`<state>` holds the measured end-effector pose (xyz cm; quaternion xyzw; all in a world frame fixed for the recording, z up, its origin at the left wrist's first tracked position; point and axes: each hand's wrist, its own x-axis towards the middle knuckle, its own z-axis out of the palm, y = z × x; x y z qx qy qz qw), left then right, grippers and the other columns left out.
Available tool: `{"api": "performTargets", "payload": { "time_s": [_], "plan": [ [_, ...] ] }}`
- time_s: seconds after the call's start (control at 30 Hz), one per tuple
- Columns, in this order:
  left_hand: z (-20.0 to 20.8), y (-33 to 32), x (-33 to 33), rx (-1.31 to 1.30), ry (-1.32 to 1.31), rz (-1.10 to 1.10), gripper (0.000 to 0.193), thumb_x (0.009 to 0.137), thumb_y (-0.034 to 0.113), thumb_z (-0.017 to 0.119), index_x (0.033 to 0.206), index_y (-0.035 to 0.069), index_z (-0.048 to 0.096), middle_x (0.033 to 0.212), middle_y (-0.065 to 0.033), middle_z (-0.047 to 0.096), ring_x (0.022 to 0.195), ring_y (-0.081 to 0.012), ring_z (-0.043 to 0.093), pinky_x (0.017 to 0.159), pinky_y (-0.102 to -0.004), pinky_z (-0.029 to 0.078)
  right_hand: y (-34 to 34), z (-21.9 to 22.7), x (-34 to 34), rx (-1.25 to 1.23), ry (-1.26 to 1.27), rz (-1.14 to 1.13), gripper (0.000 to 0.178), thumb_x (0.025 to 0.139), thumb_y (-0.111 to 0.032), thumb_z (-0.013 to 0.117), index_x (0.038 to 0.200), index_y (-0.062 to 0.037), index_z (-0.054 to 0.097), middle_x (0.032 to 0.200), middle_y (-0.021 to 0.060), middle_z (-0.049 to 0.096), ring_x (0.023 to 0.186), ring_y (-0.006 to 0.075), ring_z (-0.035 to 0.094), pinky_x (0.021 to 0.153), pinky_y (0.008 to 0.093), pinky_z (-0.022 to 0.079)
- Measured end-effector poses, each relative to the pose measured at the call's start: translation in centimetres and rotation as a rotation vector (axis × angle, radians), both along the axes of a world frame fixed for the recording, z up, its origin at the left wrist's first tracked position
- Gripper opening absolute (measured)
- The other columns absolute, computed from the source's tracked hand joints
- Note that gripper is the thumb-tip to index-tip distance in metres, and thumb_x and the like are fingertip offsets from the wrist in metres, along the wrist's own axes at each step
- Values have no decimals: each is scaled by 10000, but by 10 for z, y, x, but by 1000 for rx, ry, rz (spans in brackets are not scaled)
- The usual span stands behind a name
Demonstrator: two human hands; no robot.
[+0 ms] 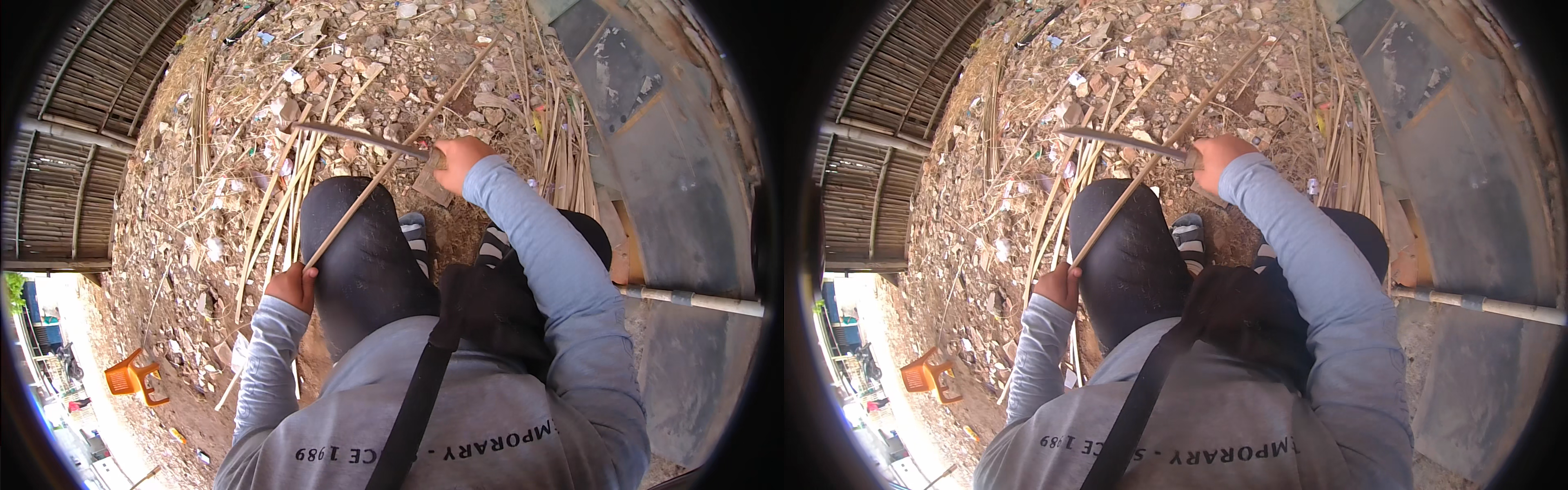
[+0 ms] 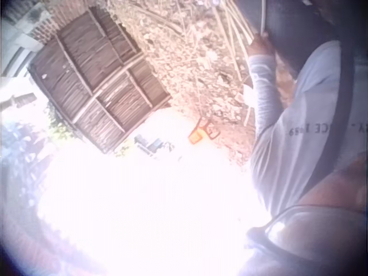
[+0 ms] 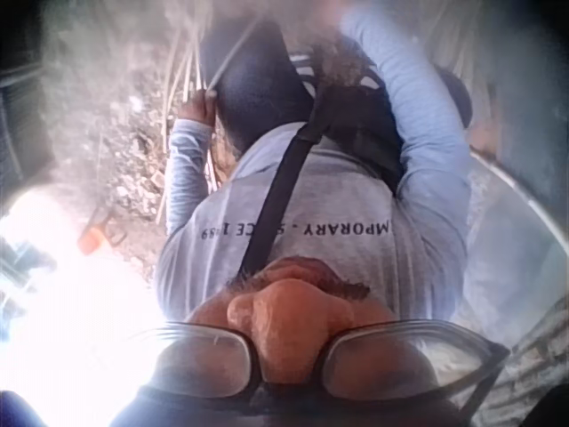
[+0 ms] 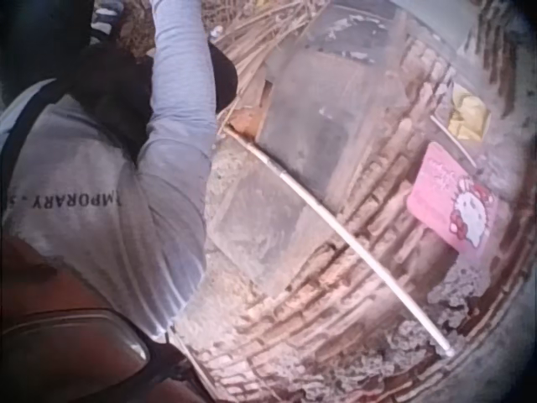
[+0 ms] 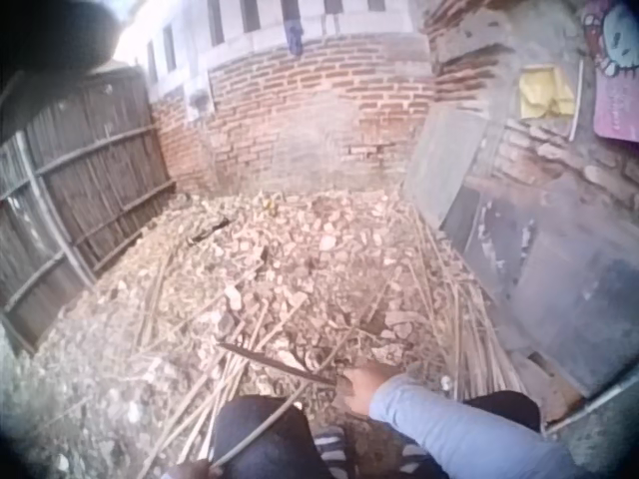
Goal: The person uses a knife to shave and smooth the surface of thin bamboo strips while holding them against their leg.
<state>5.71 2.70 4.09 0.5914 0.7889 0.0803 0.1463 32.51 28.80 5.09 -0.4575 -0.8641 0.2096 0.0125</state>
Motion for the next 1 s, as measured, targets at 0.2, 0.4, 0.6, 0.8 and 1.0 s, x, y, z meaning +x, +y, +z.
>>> {"api": "performTargets", "payload": {
  "time_s": [0.2,0.4,0.6,0.8,1.0],
  "plan": [
    [-2,4,12,33,21,35,340,945,337,486,798,37,545,601,-231,574,583,-439,582,534,-504,456,18,-11,4,-19,62,-82,390,730,-272,666,1061,-68,638,889,180,666,876,359,641,812,422,515],
    [-2,-1,7,13,46,39,335,942,338,493,799,39,541,599,-229,579,578,-437,582,533,-504,459,-3,20,0,80,-59,26,414,721,-247,658,1083,-50,628,910,202,665,872,370,639,809,423,515],
    [-3,7,9,37,54,39,317,932,329,514,799,41,528,595,-222,583,577,-428,591,527,-500,461,14,-4,11,75,30,-71,404,727,-250,653,1098,-93,628,886,193,665,869,354,644,798,425,520],
    [-2,0,11,38,71,36,322,935,328,513,791,41,526,585,-217,574,561,-422,583,524,-491,459,9,12,1,-67,-47,-53,410,736,-259,653,1089,-53,624,945,205,663,900,370,635,827,425,512],
    [2,3,0,34,96,-44,303,942,317,505,814,43,509,598,-221,573,580,-431,578,512,-502,451,27,-2,27,68,-65,-91,432,729,-264,655,1113,-69,621,955,206,661,920,372,631,852,441,499]
  ]
}}
